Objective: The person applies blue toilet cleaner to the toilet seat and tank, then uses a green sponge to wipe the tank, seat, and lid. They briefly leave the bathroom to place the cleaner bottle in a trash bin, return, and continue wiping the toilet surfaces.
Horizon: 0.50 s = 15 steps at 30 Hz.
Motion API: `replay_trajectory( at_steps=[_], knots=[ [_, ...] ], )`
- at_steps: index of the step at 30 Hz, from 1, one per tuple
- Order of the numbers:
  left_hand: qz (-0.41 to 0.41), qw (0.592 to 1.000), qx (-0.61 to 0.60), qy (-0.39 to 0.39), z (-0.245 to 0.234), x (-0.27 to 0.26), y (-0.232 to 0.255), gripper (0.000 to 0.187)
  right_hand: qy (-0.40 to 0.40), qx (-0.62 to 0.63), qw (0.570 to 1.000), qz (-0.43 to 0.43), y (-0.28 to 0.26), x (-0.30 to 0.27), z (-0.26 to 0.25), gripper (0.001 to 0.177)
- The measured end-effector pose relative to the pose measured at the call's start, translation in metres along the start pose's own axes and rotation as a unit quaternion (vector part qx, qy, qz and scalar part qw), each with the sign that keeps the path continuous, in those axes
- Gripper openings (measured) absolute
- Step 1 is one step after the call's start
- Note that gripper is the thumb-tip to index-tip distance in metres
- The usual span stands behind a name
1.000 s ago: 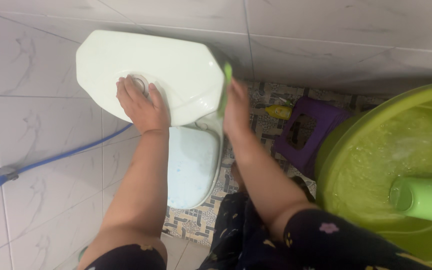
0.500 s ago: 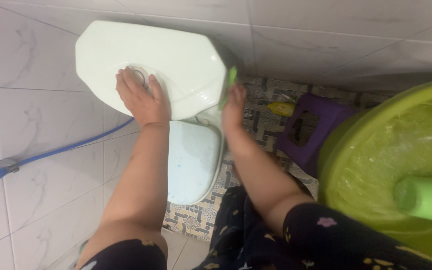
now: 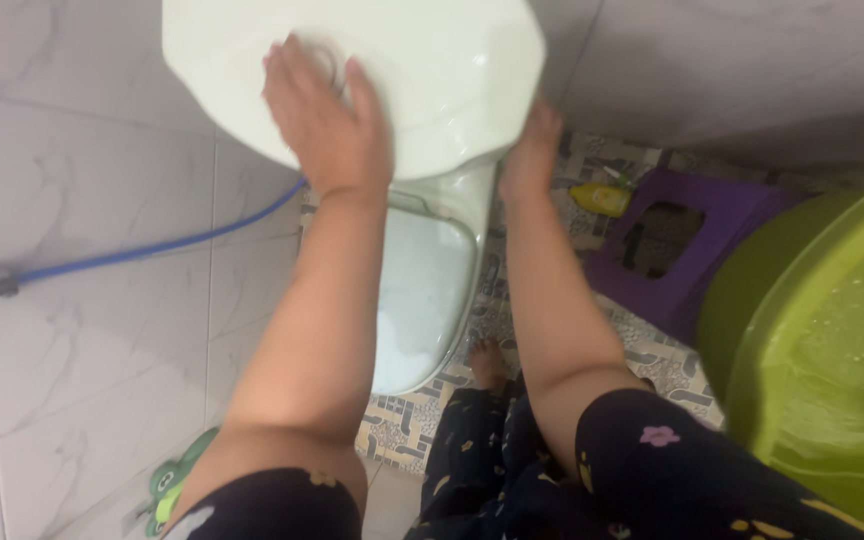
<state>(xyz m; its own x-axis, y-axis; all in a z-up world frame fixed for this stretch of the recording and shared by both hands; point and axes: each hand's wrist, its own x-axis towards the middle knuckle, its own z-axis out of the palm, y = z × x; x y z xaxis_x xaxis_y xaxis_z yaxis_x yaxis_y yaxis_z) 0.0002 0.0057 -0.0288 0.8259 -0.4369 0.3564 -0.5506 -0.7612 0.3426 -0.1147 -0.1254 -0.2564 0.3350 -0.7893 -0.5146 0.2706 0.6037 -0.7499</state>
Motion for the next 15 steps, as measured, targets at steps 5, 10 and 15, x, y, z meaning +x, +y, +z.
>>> replay_trajectory(
  at_steps=[5,10,15],
  knots=[
    [0.021,0.999,0.006,0.024,0.005,-0.001,-0.003,0.061,-0.009,0.157,0.979,0.13,0.01,-0.009,0.006,0.047],
    [0.021,0.999,0.001,0.048,-0.001,0.002,0.005,0.052,0.015,0.207,0.978,0.038,0.003,-0.081,0.017,0.037],
    [0.013,0.997,-0.031,0.065,-0.004,0.001,0.01,0.051,0.033,0.084,0.98,-0.177,-0.011,-0.138,0.049,0.036]
  ],
)
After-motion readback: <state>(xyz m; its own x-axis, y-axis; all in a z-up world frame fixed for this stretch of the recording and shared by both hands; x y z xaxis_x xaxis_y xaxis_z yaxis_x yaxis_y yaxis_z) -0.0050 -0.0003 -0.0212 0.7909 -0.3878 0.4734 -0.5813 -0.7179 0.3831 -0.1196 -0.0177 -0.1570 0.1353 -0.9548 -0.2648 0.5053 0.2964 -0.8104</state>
